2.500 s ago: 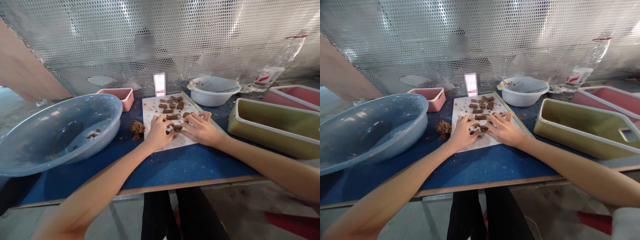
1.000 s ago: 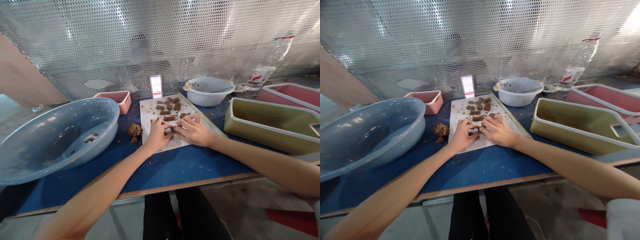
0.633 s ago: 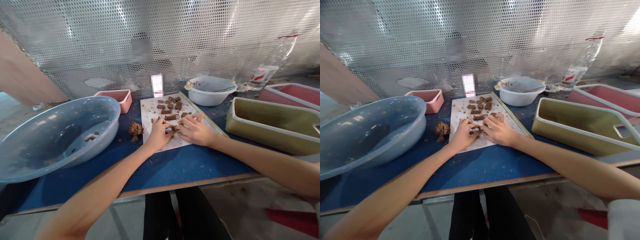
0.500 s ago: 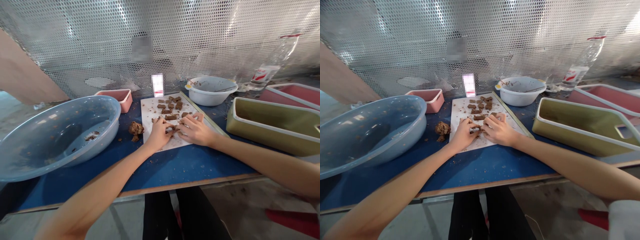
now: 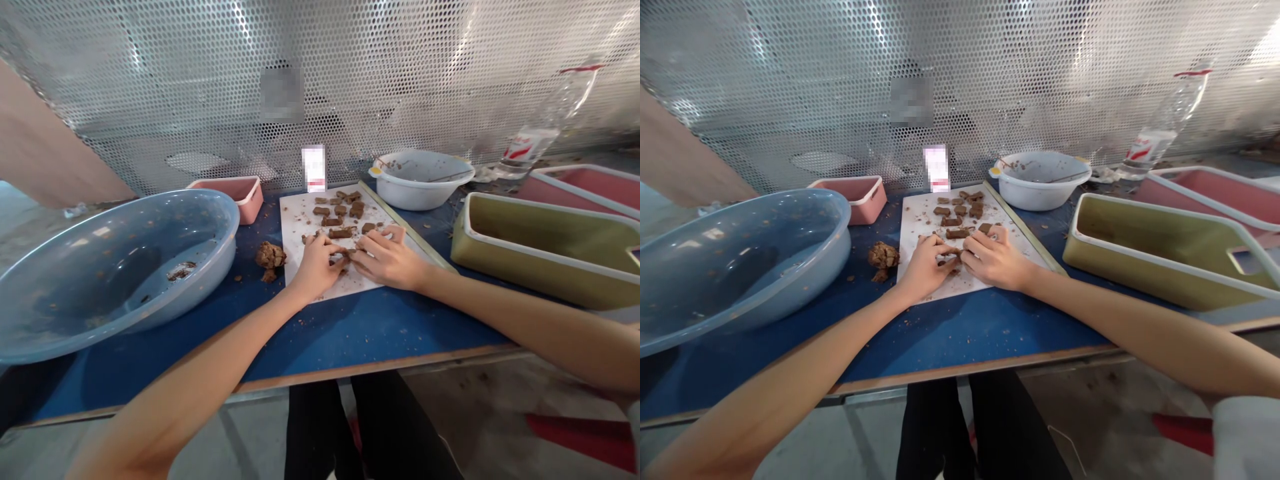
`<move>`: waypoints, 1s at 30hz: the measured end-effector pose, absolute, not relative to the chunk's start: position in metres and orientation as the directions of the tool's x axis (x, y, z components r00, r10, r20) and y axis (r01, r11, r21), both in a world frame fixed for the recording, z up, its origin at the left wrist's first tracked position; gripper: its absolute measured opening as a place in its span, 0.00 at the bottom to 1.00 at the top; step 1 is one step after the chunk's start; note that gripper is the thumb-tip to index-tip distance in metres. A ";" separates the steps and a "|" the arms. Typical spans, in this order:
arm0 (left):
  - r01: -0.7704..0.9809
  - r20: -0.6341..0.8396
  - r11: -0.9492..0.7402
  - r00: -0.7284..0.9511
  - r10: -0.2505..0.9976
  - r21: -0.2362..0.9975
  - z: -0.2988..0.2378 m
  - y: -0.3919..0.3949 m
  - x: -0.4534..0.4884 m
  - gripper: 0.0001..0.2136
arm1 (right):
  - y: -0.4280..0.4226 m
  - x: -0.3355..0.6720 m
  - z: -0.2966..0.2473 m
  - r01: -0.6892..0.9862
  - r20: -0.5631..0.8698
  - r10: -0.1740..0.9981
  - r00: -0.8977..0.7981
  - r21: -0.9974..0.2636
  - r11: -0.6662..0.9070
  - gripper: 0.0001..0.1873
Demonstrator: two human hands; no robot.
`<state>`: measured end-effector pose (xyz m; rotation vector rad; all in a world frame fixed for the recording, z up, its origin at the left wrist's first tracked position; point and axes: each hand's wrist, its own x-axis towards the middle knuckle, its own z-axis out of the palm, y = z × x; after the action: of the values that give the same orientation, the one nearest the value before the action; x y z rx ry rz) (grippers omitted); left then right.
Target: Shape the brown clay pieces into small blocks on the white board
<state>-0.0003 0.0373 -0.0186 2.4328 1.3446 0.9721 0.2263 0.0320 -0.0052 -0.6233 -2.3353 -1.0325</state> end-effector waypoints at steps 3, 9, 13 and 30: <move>0.683 0.439 -0.560 0.370 0.819 0.469 -0.018 0.037 0.000 0.07 | 0.032 0.226 -0.006 0.580 0.593 0.206 -0.778 0.554 0.597 0.09; 0.682 0.439 -0.566 0.379 0.815 0.463 -0.016 0.036 0.000 0.08 | 0.033 0.227 -0.007 0.572 0.570 0.221 -0.791 0.562 0.597 0.10; 0.691 0.431 -0.563 0.383 0.817 0.454 -0.015 0.036 0.000 0.08 | 0.033 0.229 -0.009 0.566 0.551 0.237 -0.800 0.563 0.603 0.09; 0.685 0.463 -0.612 0.427 0.777 0.395 -0.015 0.034 -0.002 0.10 | 0.033 0.229 -0.011 0.567 0.530 0.268 -0.805 0.549 0.614 0.10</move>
<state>-0.0017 0.0338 -0.0153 2.5270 1.3049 0.9401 0.2289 0.0334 -0.0113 -0.6658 -2.4442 -1.0296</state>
